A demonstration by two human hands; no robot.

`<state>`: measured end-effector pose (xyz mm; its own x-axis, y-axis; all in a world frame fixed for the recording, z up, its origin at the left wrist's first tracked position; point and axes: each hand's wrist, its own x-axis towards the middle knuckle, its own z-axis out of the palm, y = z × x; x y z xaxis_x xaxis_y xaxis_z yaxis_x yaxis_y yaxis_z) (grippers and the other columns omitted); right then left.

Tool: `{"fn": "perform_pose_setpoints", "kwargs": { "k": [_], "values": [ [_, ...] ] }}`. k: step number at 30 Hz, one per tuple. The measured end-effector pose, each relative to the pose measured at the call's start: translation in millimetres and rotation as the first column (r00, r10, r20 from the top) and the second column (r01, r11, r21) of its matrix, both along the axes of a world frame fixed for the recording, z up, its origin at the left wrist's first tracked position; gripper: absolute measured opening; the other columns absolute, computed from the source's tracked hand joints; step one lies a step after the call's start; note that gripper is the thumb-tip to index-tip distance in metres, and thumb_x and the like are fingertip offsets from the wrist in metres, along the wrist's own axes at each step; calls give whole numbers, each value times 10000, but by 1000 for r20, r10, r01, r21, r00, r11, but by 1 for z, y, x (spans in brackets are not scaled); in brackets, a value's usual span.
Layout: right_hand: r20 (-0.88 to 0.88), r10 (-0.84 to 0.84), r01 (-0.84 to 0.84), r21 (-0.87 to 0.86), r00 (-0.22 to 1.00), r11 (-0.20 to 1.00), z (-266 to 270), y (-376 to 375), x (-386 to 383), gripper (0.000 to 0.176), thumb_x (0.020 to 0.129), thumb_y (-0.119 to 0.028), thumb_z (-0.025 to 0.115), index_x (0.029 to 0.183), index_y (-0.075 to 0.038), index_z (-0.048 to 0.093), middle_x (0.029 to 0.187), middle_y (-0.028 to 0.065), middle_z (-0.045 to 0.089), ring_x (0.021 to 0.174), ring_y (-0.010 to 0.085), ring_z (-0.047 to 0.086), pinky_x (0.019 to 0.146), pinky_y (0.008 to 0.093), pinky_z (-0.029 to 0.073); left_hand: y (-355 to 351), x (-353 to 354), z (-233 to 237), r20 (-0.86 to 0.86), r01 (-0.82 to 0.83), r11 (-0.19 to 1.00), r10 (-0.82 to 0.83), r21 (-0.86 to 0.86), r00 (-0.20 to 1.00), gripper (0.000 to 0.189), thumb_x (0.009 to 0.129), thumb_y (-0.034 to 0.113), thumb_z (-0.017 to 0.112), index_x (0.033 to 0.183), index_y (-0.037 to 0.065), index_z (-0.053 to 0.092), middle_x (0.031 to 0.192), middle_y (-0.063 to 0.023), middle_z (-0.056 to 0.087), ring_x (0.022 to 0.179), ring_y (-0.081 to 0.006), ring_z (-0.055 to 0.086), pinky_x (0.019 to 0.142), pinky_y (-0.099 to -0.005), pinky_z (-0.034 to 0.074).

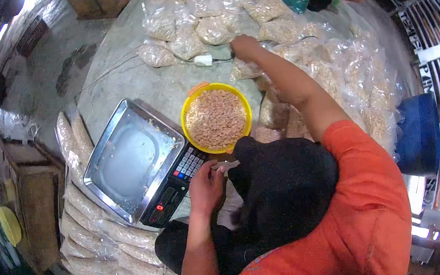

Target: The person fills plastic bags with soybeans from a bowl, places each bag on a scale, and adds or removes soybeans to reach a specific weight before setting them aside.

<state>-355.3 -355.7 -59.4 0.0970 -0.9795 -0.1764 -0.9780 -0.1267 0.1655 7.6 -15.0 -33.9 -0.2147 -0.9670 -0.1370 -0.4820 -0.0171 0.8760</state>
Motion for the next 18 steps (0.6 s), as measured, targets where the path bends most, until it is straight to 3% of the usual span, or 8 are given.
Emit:
{"fn": "perform_pose_setpoints", "kwargs": {
  "k": [2, 3, 6, 8, 13, 15, 16, 18],
  "values": [
    [-24, 18, -17, 43, 1000, 999, 16, -1, 13, 279, 859, -244, 730, 1074, -69, 771, 1098, 196, 767, 1063, 383, 740, 878, 512, 606, -4, -1, 15, 4, -6, 991, 6, 131, 1000, 374, 985, 302, 740, 1208, 4, 710, 916, -177, 720, 809, -334, 706, 761, -403, 559],
    [86, 21, -23, 20, 996, 1000, 22, -3, 21, 312, 871, -265, 728, 1112, -69, 758, 1126, 209, 756, 1076, 386, 732, 888, 512, 601, -4, -2, 22, -30, -18, 982, 24, 187, 999, 378, 990, 313, 731, 1214, 9, 712, 904, -173, 721, 812, -338, 708, 757, -421, 557],
    [232, 111, -94, -80, 966, 992, 8, -24, 38, 430, 911, -366, 715, 1234, -81, 715, 1228, 240, 714, 1126, 404, 699, 947, 510, 574, -1, -5, 14, -42, 29, 987, -22, 158, 999, 369, 990, 313, 730, 1222, 26, 712, 882, -150, 717, 802, -332, 702, 745, -437, 553],
    [588, 20, 49, -101, 809, 994, 28, -21, 78, 525, 941, -447, 698, 1304, -67, 681, 1285, 253, 682, 1159, 430, 668, 1001, 502, 543, -2, -9, 16, -34, 48, 979, -42, 197, 999, 369, 988, 330, 729, 1230, 52, 714, 884, -139, 713, 816, -331, 702, 748, -442, 551],
    [520, 3, 50, -89, 854, 995, 52, -91, 154, 810, 972, -607, 636, 1430, 54, 541, 1417, 292, 611, 1293, 428, 617, 1099, 481, 494, -5, -8, 7, -28, 115, 942, -112, 316, 993, 440, 986, 401, 714, 1298, 91, 690, 983, -160, 739, 891, -333, 719, 795, -458, 560],
    [559, -98, 196, -120, 824, 973, 72, -122, 186, 984, 918, -715, 640, 1456, 96, 497, 1479, 313, 564, 1359, 415, 585, 1138, 475, 471, 0, -9, -13, -18, 118, 958, -118, 262, 993, 441, 990, 398, 706, 1314, 99, 682, 999, -161, 746, 898, -334, 724, 801, -463, 563],
    [562, -86, 178, -111, 823, 978, 72, -139, 199, 984, 918, -715, 640, 1456, 96, 497, 1479, 313, 564, 1359, 415, 585, 1138, 475, 471, 0, -8, -20, -12, 141, 969, -141, 205, 990, 443, 995, 395, 698, 1330, 107, 673, 1015, -162, 753, 905, -336, 728, 807, -467, 565],
    [595, -184, 349, -174, 782, 921, 70, -175, 218, 1222, 768, -872, 672, 1430, 143, 511, 1424, 360, 584, 1333, 423, 607, 1098, 494, 496, -6, -3, -20, -50, 156, 952, -148, 262, 988, 425, 1003, 364, 677, 1342, 108, 666, 1050, -172, 758, 936, -328, 737, 829, -454, 565]
  ]
}}
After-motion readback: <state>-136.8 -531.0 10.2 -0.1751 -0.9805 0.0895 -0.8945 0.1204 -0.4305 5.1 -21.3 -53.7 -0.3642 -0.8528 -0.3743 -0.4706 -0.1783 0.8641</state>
